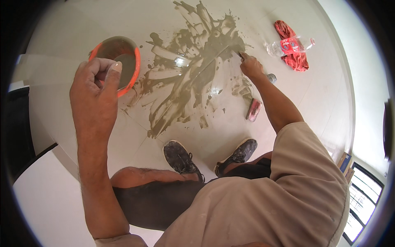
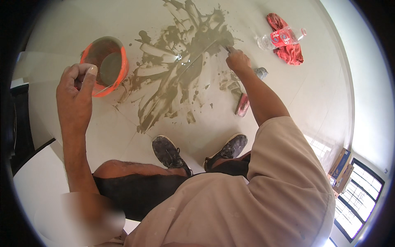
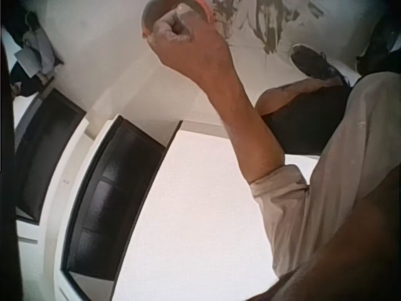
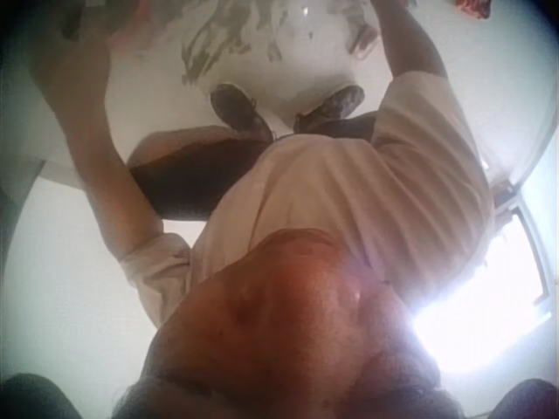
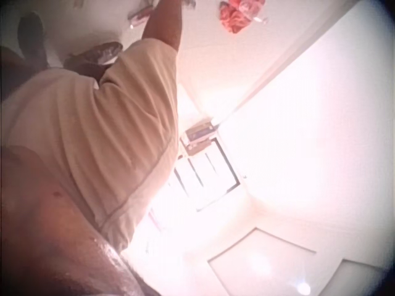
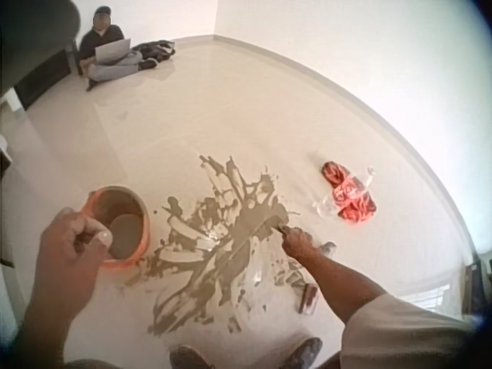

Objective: The person applies grout to the floor tiles using a spatula, smooths it over the seams with a sponge, and pours water from a bottle into a bucket.

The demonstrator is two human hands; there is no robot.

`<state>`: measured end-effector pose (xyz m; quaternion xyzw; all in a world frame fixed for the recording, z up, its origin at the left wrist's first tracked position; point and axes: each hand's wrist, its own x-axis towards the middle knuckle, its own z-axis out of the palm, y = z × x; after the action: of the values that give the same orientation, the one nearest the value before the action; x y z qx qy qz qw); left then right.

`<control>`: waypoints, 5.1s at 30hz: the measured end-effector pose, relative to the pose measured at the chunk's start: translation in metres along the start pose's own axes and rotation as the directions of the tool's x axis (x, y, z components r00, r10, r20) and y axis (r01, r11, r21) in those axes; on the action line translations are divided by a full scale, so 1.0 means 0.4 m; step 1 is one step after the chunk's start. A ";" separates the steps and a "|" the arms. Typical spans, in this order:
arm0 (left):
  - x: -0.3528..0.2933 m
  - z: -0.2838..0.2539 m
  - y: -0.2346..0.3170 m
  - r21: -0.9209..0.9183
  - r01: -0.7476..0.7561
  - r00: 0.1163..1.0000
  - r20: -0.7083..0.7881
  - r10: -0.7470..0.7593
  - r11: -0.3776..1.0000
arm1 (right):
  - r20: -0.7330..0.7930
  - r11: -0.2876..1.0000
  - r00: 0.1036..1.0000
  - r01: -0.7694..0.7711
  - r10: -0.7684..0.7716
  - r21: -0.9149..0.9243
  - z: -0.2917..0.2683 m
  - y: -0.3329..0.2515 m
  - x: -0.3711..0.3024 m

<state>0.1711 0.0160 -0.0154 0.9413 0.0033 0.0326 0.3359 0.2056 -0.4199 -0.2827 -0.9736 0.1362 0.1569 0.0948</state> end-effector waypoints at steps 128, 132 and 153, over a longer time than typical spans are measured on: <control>0.017 0.021 -0.088 0.014 -0.055 0.998 -0.012 0.055 0.998 | 0.093 0.972 0.981 0.183 -0.171 -0.150 0.121 -0.026 -0.209; 0.019 0.022 -0.080 0.009 -0.062 0.998 -0.010 0.062 0.998 | -0.030 0.981 0.988 0.147 -0.152 -0.131 0.100 -0.047 -0.088; 0.006 0.007 -0.096 0.038 -0.039 0.999 -0.013 0.040 0.999 | 0.031 0.973 0.977 0.214 -0.212 -0.092 0.042 0.144 -0.137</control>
<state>0.1741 0.0440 -0.0417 0.9471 -0.0123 0.0455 0.3174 0.1339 -0.4576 -0.2883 -0.9843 0.0227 0.1621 0.0664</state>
